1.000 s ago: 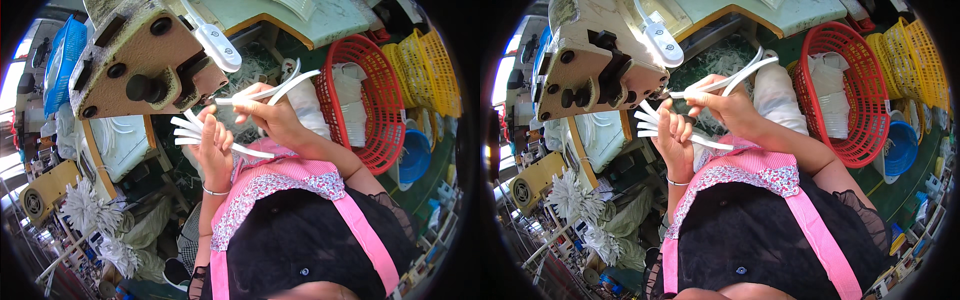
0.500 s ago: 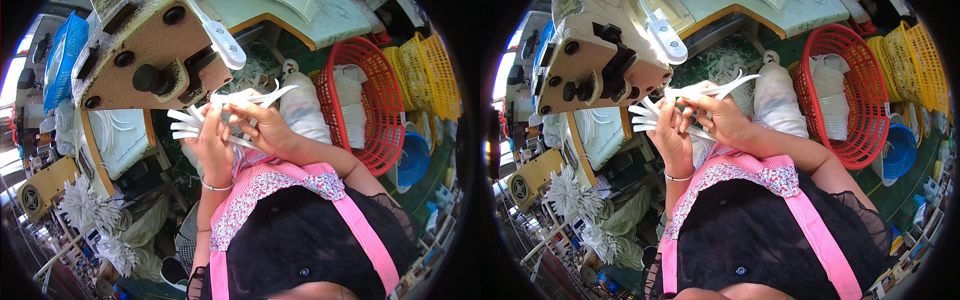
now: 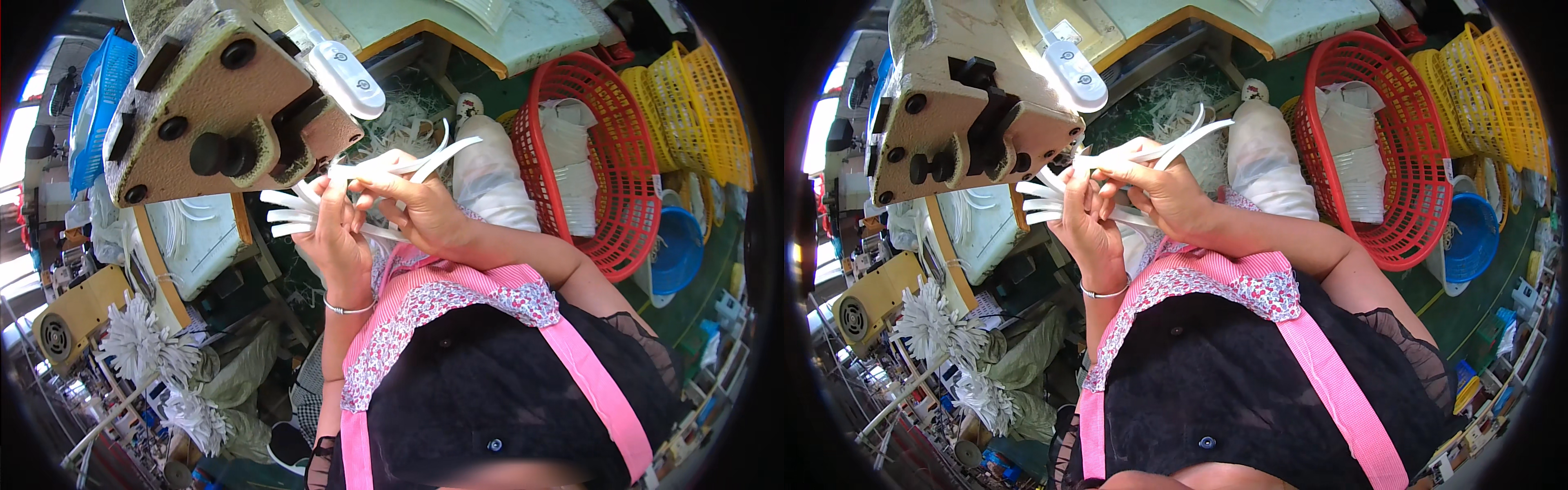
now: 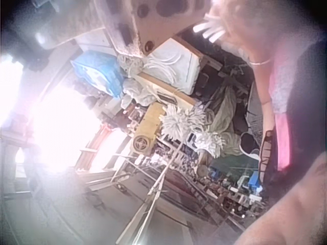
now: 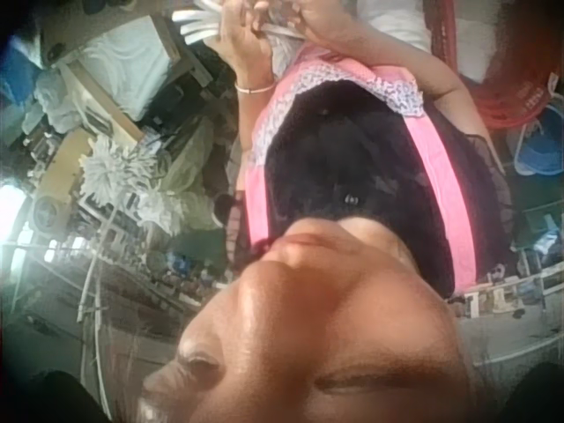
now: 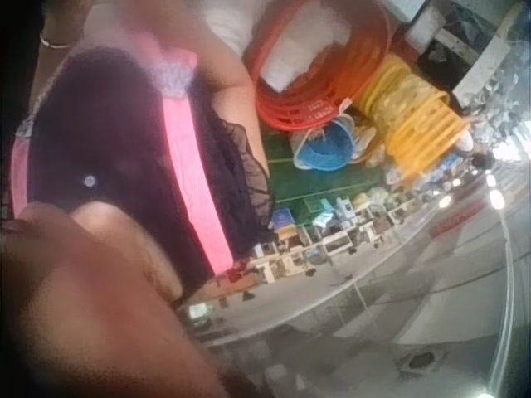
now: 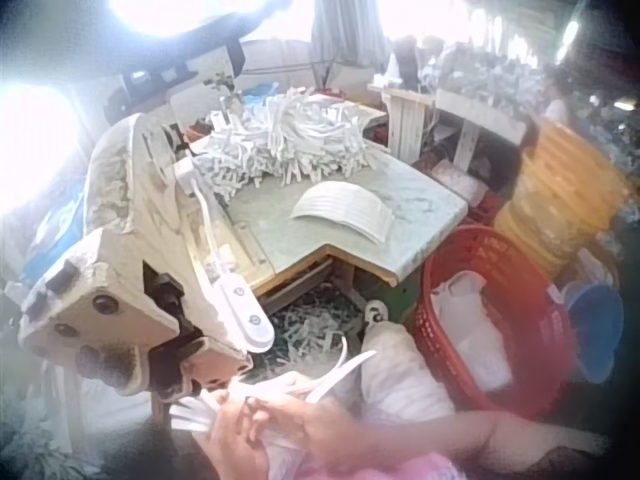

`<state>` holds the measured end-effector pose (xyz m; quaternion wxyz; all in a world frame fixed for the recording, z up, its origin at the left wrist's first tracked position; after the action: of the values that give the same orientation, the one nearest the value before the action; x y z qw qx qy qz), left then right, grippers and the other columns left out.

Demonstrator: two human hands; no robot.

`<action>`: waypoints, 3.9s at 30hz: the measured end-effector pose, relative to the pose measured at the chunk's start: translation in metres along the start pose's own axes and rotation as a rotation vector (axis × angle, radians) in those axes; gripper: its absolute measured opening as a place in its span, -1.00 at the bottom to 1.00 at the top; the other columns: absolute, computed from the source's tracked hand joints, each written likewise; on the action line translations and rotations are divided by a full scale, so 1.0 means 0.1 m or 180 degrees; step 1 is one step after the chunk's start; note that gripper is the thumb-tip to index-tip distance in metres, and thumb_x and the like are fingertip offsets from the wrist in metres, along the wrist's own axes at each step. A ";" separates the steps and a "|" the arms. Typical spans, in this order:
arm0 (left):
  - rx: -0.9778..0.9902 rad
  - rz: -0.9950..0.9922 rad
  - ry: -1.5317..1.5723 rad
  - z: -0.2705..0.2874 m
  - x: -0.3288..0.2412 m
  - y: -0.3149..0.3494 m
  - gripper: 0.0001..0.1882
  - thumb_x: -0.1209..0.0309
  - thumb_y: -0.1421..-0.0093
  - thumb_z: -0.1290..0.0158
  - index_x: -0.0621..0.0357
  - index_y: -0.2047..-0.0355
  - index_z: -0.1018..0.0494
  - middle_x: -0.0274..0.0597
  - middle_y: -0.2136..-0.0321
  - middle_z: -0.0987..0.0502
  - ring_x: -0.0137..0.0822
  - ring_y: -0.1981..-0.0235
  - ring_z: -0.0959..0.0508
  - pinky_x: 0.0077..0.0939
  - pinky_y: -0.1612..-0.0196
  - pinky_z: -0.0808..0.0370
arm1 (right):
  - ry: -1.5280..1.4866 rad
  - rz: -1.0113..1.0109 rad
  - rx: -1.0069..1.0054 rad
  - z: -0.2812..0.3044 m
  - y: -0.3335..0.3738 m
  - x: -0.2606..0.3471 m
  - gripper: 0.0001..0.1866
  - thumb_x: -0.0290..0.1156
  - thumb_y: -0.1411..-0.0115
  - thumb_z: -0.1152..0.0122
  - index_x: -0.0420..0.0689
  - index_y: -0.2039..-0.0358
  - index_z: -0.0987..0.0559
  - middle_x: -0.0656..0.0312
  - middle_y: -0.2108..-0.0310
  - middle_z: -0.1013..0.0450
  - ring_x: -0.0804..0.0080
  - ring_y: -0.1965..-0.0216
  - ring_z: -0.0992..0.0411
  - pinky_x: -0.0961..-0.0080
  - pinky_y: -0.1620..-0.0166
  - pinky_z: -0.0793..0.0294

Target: The person thins the edges of shoe material strips using an industrial skiving machine.

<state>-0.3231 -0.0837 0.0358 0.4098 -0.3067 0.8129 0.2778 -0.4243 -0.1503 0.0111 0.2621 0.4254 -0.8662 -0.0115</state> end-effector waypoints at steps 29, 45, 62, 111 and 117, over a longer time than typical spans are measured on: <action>-0.0321 -0.0395 -0.0379 0.05 -0.14 -0.02 -0.94 0.58 -0.15 -0.19 0.32 0.39 -0.53 -0.44 0.65 -0.38 -0.68 0.72 -0.22 -0.74 0.64 -0.14 | 0.1245 0.0025 0.0370 -0.13 -0.22 0.54 -0.82 -0.41 -0.15 -0.26 -0.28 0.33 -0.61 0.17 0.39 -0.56 0.66 0.51 -0.49 0.81 0.64 -0.12; -0.0694 -0.0452 -0.0424 0.49 -0.45 0.03 -0.85 0.47 -0.21 -0.11 0.13 0.47 -0.37 -0.56 0.73 -0.05 -0.67 0.73 -0.05 -0.71 0.63 -0.06 | 0.1423 0.0189 0.0199 -0.13 -0.25 0.46 -0.79 -0.41 -0.16 -0.27 -0.28 0.27 -0.53 0.14 0.33 -0.59 0.61 0.44 -0.56 0.79 0.63 -0.19; 0.0257 0.0040 0.0738 0.21 0.06 -0.03 -0.81 0.53 -0.28 -0.07 0.21 0.09 -0.41 -0.45 0.59 -0.33 -0.68 0.65 -0.19 -0.75 0.61 -0.14 | 0.1501 0.0302 0.0060 -0.22 -0.21 0.30 -0.85 -0.49 -0.19 -0.29 -0.29 0.28 -0.59 0.15 0.41 -0.57 0.56 0.53 -0.51 0.77 0.60 -0.26; -0.0320 -0.0788 0.0700 0.86 -0.55 0.05 -0.76 0.36 -0.39 0.05 0.05 0.46 -0.26 -0.45 0.65 -0.16 -0.62 0.70 -0.12 -0.71 0.64 -0.09 | 0.1052 0.0141 -0.0115 -0.41 -0.07 0.14 -0.84 -0.44 -0.21 -0.31 -0.29 0.36 -0.58 0.13 0.46 -0.56 0.51 0.55 -0.51 0.63 0.54 -0.48; -0.0620 -0.1299 0.0657 0.88 -0.78 -0.13 -0.56 0.13 -0.45 0.15 0.02 0.57 -0.17 -0.23 0.41 -0.31 -0.40 0.38 -0.31 -0.43 0.20 -0.43 | 0.0238 -0.0262 -0.0085 -0.14 0.04 0.30 -0.72 -0.24 -0.33 -0.12 -0.21 0.36 -0.56 0.29 0.60 -0.45 0.63 0.71 -0.25 0.68 0.67 -0.11</action>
<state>-0.2333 -0.0096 0.0535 0.3407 -0.5293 0.7411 0.2335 -0.4357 -0.1676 0.0373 0.2992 0.4572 -0.8373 -0.0178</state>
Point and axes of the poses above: each hand's wrist, its own y-axis away from the middle knuckle, its own z-axis out of the back of the hand, x = y × z, the point moved 7 cm from there along -y, towards the middle knuckle
